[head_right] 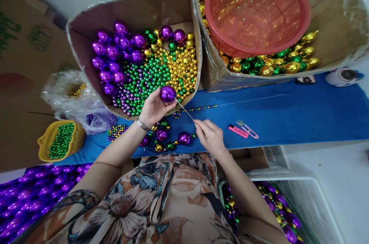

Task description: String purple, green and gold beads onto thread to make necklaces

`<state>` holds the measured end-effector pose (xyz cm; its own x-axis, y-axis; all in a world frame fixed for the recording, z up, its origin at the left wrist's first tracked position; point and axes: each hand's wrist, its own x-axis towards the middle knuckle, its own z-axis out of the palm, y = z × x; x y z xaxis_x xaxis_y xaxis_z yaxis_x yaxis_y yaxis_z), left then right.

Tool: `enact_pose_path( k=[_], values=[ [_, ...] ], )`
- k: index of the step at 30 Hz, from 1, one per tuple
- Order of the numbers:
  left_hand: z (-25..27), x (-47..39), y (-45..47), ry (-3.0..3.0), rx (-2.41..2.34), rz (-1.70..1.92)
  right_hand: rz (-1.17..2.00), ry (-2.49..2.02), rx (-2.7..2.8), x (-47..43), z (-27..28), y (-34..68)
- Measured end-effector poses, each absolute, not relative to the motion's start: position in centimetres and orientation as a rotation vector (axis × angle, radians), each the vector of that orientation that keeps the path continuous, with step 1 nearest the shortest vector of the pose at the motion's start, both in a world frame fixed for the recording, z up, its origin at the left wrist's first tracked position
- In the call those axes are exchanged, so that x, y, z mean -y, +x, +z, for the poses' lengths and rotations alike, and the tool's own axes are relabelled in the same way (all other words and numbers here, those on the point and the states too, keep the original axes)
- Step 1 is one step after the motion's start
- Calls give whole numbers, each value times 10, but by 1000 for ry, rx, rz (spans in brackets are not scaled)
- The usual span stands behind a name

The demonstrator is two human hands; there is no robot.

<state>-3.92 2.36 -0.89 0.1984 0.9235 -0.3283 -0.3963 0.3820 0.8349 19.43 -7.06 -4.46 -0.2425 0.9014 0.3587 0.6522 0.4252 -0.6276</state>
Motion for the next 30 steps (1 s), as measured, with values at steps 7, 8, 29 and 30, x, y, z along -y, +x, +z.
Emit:
enact_pose_path(
  k=[7, 8, 29, 30],
  values=[
    [-3, -15, -37, 968, -982, 1075, 284, -1351, 2083, 70, -49, 196],
    [-4, -13, -36, 1052, -1004, 1079, 258, -1366, 2098, 69, -50, 196],
    [-10, -14, -38, 1510, -1058, 924, 297, -1305, 2028, 65, -55, 194],
    [-9, -23, -43, 1660, -1164, 964, 281, -1317, 2017, 65, -55, 195]
  ],
)
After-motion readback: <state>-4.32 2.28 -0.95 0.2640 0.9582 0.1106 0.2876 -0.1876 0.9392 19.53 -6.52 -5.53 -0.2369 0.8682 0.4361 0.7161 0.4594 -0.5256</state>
